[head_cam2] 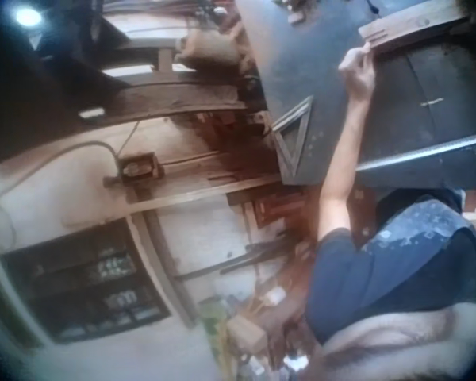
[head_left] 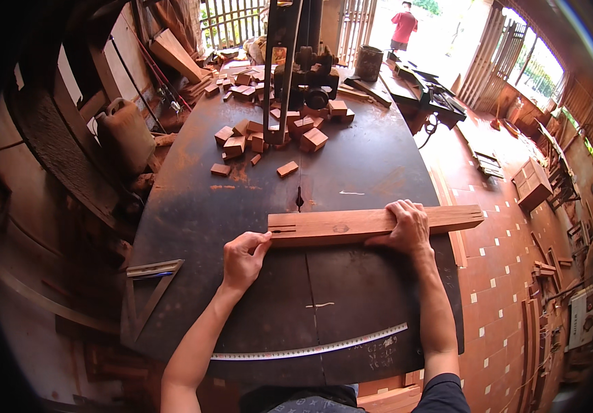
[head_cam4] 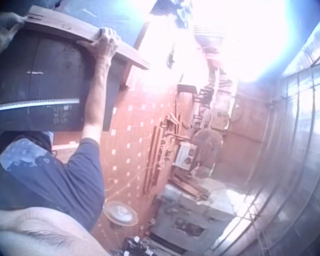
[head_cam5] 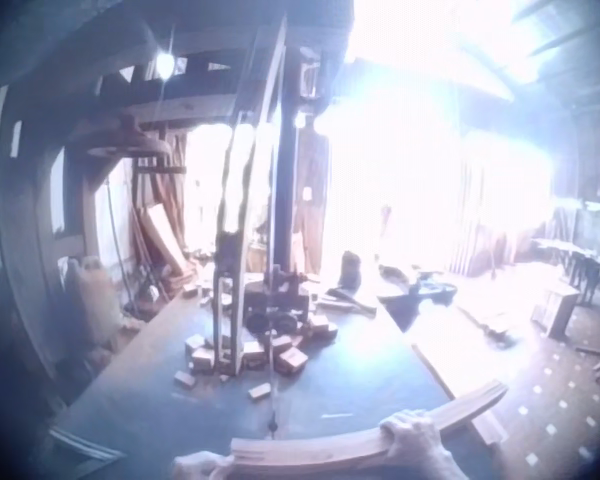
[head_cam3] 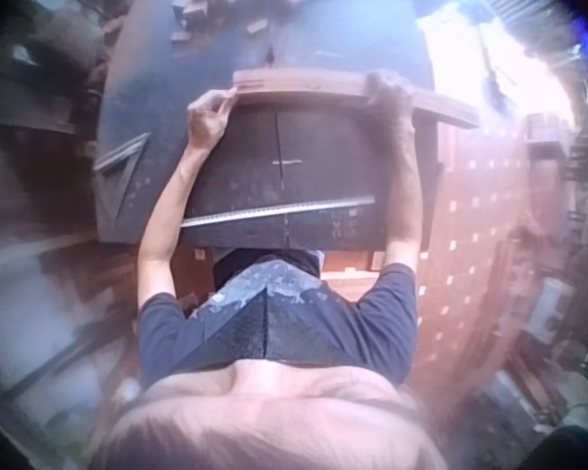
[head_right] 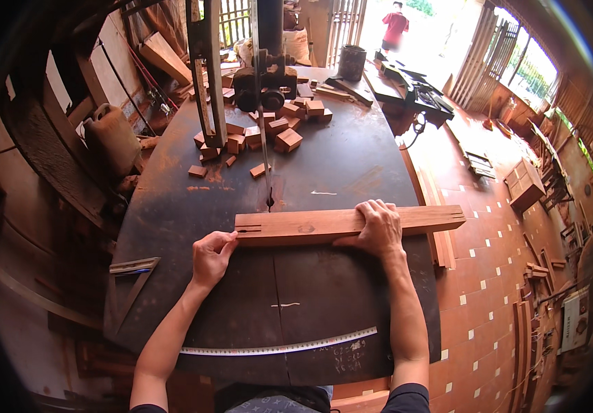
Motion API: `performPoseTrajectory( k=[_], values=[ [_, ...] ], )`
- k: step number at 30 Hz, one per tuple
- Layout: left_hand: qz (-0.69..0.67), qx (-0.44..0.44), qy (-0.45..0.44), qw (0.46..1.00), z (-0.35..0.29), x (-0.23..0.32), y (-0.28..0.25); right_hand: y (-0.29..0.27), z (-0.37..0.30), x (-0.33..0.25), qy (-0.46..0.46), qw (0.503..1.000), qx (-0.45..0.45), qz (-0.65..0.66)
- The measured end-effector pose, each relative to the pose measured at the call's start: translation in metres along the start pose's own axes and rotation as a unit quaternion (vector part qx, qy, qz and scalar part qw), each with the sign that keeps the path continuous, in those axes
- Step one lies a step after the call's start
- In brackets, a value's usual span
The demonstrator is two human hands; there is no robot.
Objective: The person uses a bandsaw to cut a wooden plank into smaller pieces, then moves to the floor and uses a bow saw to cut another plank. The cut pieces are placed on the floor.
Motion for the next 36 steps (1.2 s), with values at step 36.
performPoseTrajectory(
  k=[36],
  values=[
    [-0.009,-0.028,-0.012,0.999,0.052,-0.026,0.02,0.031,0.043,0.022,-0.001,1.0,0.005,-0.01]
  ],
)
Point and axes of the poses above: each hand's wrist, its own z-axis towards the middle knuckle, its own y-axis out of the palm, x = y × z, the point moved 7 cm from there along z, towards the middle knuckle, and after that the axes turned 13 degrees about -z, right-handed, at the moved point
